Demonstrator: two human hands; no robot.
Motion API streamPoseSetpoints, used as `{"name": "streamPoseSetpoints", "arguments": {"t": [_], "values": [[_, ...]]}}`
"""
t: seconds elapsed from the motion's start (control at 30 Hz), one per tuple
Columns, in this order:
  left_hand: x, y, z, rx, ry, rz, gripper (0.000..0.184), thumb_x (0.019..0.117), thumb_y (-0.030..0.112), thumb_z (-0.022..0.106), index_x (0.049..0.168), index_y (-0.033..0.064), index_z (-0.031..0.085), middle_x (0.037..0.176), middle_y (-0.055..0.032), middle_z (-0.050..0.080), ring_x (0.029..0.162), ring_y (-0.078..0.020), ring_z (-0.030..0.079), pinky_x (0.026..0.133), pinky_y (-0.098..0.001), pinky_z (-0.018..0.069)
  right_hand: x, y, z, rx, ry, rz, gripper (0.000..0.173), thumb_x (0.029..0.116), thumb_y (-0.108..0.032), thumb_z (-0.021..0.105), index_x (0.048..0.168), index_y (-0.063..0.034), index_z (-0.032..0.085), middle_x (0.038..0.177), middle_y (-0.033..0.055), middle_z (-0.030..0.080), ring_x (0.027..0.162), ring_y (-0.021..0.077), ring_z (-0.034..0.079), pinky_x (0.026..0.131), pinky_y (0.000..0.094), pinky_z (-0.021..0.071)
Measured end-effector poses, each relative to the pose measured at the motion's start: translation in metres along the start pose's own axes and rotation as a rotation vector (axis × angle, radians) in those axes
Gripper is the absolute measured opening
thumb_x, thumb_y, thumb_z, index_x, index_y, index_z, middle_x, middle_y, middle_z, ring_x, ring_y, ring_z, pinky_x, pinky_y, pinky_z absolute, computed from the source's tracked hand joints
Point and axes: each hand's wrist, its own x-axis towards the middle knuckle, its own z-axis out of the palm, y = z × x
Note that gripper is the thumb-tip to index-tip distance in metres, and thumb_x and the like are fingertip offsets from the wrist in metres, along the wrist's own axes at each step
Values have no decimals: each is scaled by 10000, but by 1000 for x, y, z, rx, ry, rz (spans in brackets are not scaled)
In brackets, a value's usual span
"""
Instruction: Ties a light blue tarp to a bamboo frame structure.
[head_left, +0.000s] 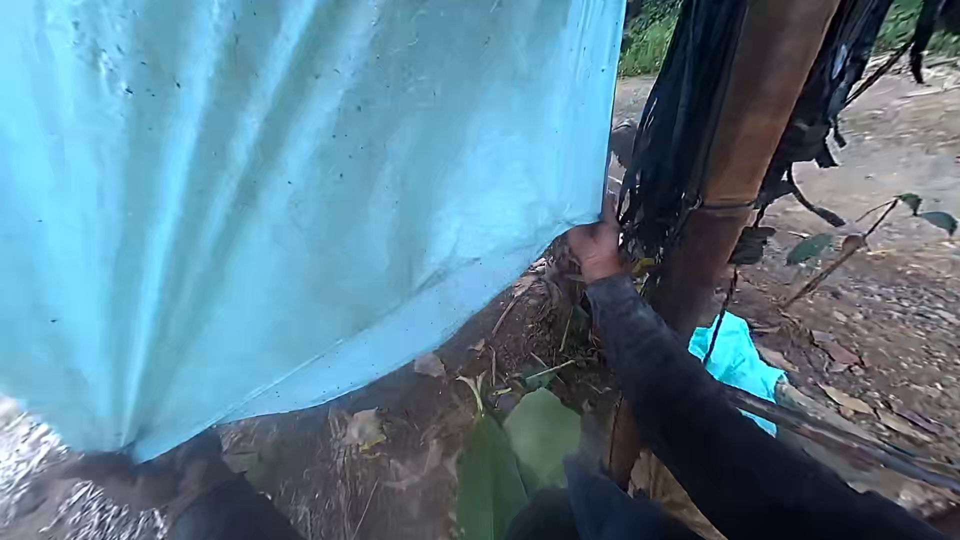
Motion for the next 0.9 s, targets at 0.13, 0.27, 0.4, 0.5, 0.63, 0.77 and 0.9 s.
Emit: {"name": "streamPoseSetpoints", "arguments": {"t": [0.13,0.27,0.4,0.5,0.63,0.77,0.9], "values": [[-40,24,18,24,35,-195,596,1063,581,324,835,117,620,480,70,435,356,-29,400,352,-189,368,-16,6,-60,-103,307,44,275,1098,-356,427,876,-216,509,589,-99,443,481,-1,429,497,146,416],[-66,54,41,249,109,-307,629,1080,587,220,867,165,636,475,85,447,355,-15,408,346,-185,370,-21,-15,-52,-128,356,-2,203,1105,-307,384,963,-196,478,702,-63,505,590,29,529,624,190,516],[-73,67,48,336,137,-340,507,1099,515,303,962,167,646,530,78,482,373,-11,394,350,-176,346,-35,-22,-28,3,162,6,268,1122,-309,316,1299,-137,420,1186,64,557,1130,191,593,1004,415,512],[-74,66,63,374,191,-295,469,1103,502,302,1023,175,628,619,62,554,399,-8,408,356,-167,349,-54,-18,-18,-10,-49,64,397,1136,-340,262,1488,-164,315,1389,110,514,1259,251,567,1024,466,523],[-82,67,66,514,291,-260,490,1113,492,265,1061,162,623,701,39,620,417,-9,425,368,-164,347,-76,-35,-33,-207,-13,90,301,1137,-272,262,1356,-148,426,1260,46,602,1191,159,607,1035,362,522],[-90,69,67,526,336,-262,452,1109,486,315,1121,165,634,811,17,678,499,-29,528,426,-186,434,-69,-38,-26,-20,95,-39,318,1135,-266,273,1372,-105,411,1232,111,600,1149,207,628,1000,407,544],[-92,75,66,477,296,-300,425,1106,465,342,1157,168,642,856,8,697,518,-23,548,429,-177,446,-92,-29,-34,-134,127,66,528,1091,-564,232,1374,-159,418,1215,27,594,1102,134,618,995,338,508]]}}
